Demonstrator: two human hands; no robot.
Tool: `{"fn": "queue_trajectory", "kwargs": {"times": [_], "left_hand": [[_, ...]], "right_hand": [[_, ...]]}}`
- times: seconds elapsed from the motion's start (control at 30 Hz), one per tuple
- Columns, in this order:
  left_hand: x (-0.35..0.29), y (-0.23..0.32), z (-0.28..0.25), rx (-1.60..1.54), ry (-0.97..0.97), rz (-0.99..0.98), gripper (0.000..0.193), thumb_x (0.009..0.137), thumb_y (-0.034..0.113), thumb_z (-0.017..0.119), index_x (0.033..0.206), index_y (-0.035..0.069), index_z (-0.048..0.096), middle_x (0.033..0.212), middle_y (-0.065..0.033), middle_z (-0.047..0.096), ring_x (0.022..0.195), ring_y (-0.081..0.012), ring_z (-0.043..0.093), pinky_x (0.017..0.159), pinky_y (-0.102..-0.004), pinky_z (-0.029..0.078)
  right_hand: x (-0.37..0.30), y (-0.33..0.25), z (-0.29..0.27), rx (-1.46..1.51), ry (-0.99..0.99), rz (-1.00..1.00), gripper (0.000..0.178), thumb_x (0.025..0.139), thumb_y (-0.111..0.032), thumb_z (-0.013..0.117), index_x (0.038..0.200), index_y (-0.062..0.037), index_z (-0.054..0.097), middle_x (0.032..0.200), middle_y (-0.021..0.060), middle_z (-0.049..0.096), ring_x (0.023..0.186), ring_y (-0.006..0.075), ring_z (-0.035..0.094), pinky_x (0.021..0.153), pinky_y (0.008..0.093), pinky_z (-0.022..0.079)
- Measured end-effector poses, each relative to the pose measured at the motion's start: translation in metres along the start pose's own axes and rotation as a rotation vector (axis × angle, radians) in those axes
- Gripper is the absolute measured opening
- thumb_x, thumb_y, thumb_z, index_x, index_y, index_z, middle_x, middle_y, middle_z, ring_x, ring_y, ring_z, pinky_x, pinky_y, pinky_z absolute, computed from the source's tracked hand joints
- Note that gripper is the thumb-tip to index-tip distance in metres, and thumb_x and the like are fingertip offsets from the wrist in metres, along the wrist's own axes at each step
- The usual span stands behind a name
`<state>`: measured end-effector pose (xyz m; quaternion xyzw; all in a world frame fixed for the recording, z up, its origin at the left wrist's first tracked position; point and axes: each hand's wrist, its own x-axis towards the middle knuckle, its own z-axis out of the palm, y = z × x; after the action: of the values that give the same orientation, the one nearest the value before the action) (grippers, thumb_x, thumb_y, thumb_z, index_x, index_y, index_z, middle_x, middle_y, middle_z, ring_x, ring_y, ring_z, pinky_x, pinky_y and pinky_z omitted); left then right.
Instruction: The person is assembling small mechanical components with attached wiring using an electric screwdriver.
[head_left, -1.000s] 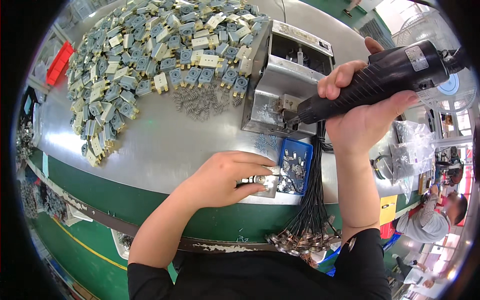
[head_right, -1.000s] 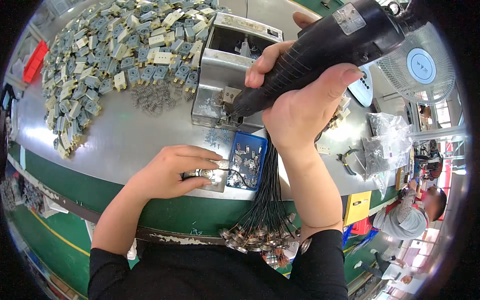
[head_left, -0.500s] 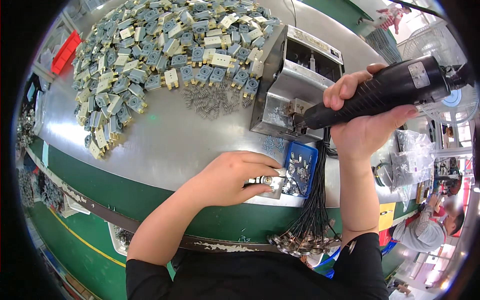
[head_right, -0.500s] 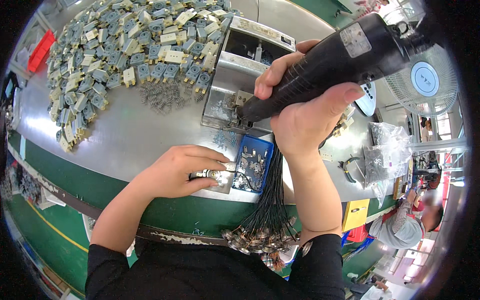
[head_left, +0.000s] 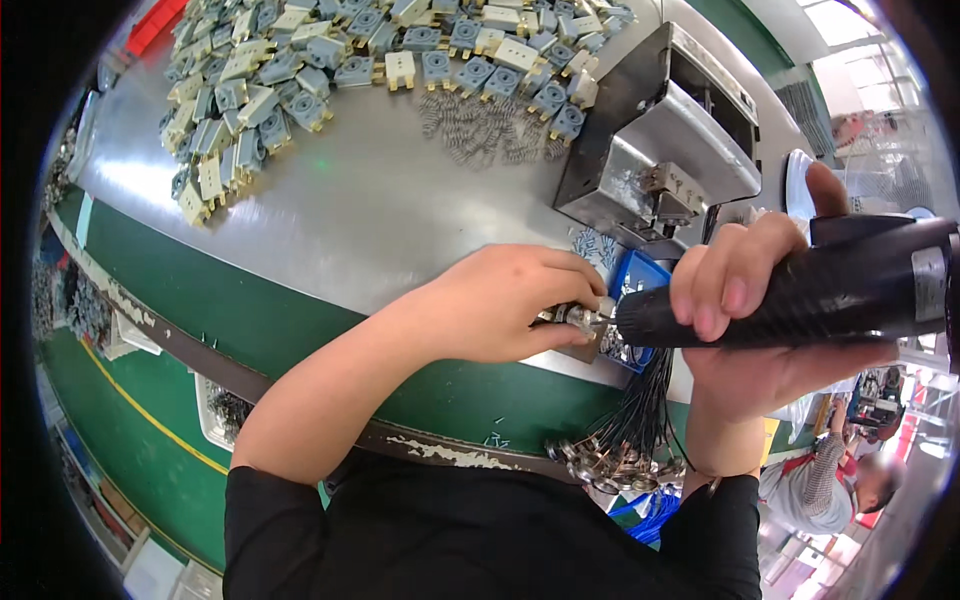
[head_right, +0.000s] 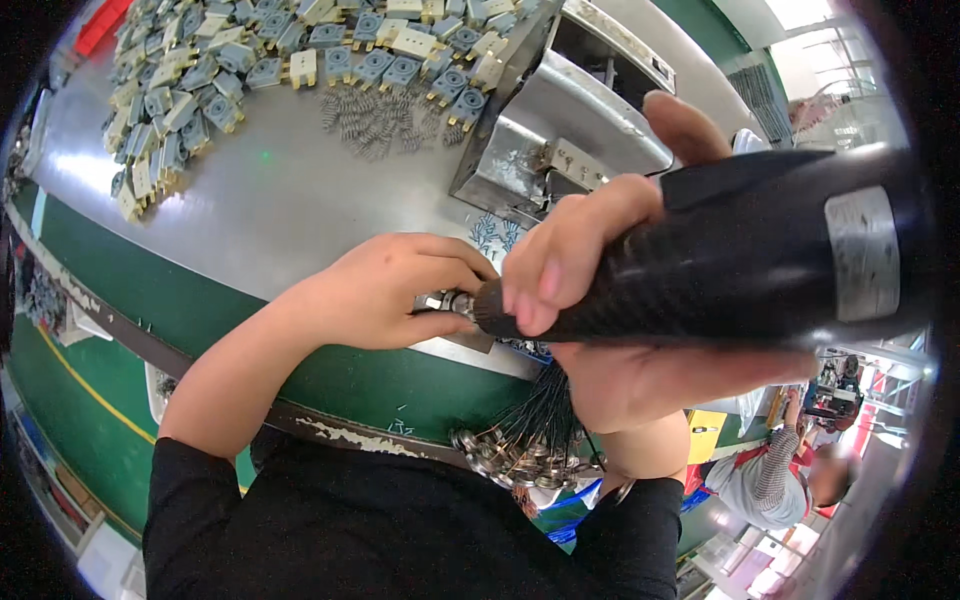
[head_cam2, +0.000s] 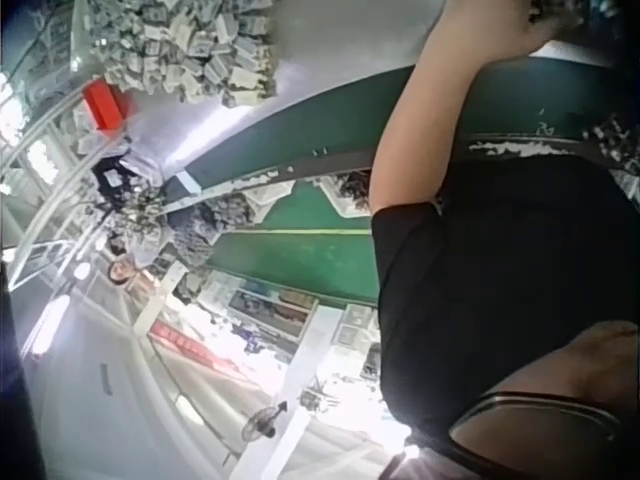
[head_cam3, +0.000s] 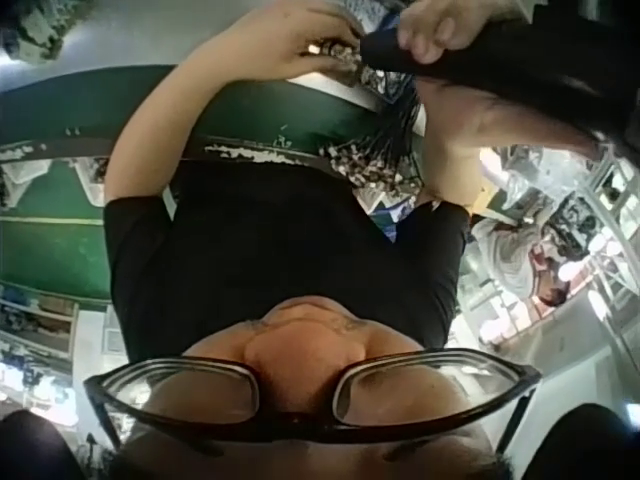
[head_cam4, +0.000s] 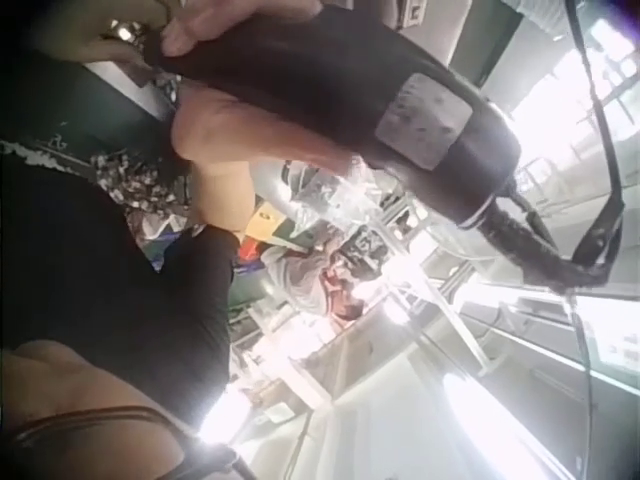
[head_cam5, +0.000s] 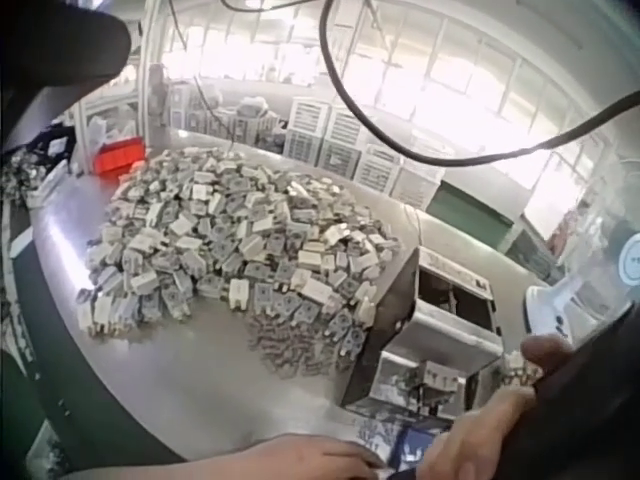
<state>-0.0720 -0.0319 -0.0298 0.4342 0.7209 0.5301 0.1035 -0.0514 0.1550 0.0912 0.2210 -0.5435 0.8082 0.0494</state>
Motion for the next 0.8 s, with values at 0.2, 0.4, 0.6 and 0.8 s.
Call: {"fn": "queue_trajectory", "kwargs": {"times": [0.2, 0.4, 0.6, 0.8], "left_hand": [[-0.001, 0.004, -0.004, 0.028, -0.013, -0.006, 0.028, 0.088, 0.026, 0.078, 0.104, 0.004, 0.073, 0.116, -0.0080, 0.073, 0.102, -0.0323, 0.071, 0.089, -0.0428, 0.057], [-0.003, 0.004, -0.006, 0.035, -0.062, -0.053, 0.029, 0.088, 0.027, 0.079, 0.104, 0.004, 0.072, 0.115, -0.0095, 0.072, 0.103, -0.0334, 0.070, 0.089, -0.0441, 0.057], [-0.002, 0.004, -0.003, 0.034, -0.037, -0.042, 0.030, 0.088, 0.027, 0.079, 0.105, 0.003, 0.072, 0.113, -0.0099, 0.072, 0.102, -0.0340, 0.070, 0.089, -0.0447, 0.056], [-0.002, 0.001, -0.003, 0.034, -0.044, -0.032, 0.033, 0.087, 0.027, 0.080, 0.108, 0.004, 0.070, 0.110, -0.0118, 0.071, 0.101, -0.0354, 0.070, 0.088, -0.0450, 0.056]], "right_hand": [[-0.007, 0.013, 0.008, -0.086, 0.015, 0.044, 0.119, 0.082, -0.092, 0.052, 0.162, -0.0068, 0.029, 0.077, 0.0047, 0.054, 0.058, 0.0171, 0.054, 0.055, 0.0363, 0.048], [-0.012, 0.024, 0.009, -0.068, 0.052, 0.062, 0.120, 0.080, -0.096, 0.048, 0.158, -0.0063, 0.032, 0.078, 0.0054, 0.053, 0.061, 0.0167, 0.054, 0.059, 0.0348, 0.048], [-0.012, 0.027, 0.004, -0.096, 0.001, 0.046, 0.118, 0.080, -0.097, 0.045, 0.156, -0.0077, 0.034, 0.078, 0.0039, 0.053, 0.059, 0.0161, 0.053, 0.058, 0.0339, 0.048], [-0.017, 0.029, 0.004, -0.122, -0.095, 0.005, 0.102, 0.081, -0.094, 0.050, 0.139, -0.0100, 0.042, 0.078, 0.0042, 0.055, 0.058, 0.0160, 0.055, 0.056, 0.0332, 0.048]]}}
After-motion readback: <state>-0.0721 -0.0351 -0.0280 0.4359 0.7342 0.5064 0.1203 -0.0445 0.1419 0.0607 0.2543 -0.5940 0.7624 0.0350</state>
